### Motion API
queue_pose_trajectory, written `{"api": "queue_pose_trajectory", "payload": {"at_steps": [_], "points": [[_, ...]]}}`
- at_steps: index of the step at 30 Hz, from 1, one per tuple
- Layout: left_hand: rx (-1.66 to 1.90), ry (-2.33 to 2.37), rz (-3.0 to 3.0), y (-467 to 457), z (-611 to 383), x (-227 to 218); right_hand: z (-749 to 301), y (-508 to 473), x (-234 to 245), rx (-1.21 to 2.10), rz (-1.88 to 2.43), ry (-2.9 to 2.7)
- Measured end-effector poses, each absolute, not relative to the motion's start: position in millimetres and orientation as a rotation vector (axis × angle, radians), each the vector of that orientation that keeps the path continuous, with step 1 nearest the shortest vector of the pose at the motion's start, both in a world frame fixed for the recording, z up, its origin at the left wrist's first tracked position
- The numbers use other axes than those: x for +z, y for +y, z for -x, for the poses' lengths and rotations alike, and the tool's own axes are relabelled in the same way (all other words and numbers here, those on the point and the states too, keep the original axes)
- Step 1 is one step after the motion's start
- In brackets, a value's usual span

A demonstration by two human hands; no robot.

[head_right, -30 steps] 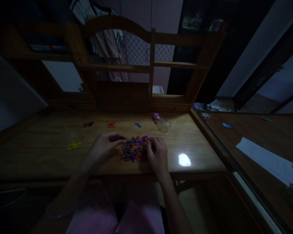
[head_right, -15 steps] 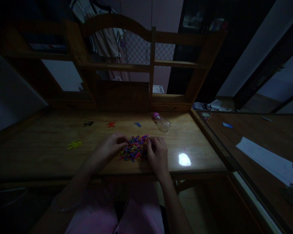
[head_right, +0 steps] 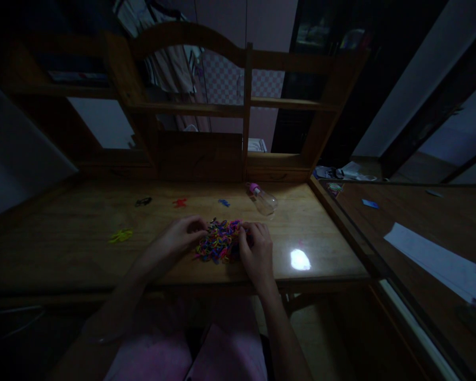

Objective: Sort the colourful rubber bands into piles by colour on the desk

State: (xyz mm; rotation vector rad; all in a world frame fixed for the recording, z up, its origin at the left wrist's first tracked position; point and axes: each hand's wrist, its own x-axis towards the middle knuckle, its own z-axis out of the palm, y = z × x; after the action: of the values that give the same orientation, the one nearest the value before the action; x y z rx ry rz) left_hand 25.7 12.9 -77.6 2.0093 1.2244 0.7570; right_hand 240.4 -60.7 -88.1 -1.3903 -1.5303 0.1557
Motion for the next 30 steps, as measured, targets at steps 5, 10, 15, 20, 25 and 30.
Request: {"api": "queue_pose_trajectory", "payload": {"at_steps": [5,10,15,20,25,30], "points": [[0.772,1.139,-1.861,7,-26,-71,-241,-60,-88,0.153,1.388,-1.525],[0.795,1.062,-1.730,7,-20,-67,-241,-61,-88,0.158,1.393,-1.527],[0.904,1.008,-1.475,10,-6,-67,-241,-61,-89,0.171,1.387,-1.530],[0.988,0.972,-1.212,6,1,-63,-242,-60,-90,0.161,1.386,-1.526],[1.030,0.936,-1.103,4,2,-61,-241,-60,-90,0.165,1.397,-1.528],[1.003,0.961,-1.119,4,7,-64,-241,-61,-89,0.155,1.402,-1.533]]}}
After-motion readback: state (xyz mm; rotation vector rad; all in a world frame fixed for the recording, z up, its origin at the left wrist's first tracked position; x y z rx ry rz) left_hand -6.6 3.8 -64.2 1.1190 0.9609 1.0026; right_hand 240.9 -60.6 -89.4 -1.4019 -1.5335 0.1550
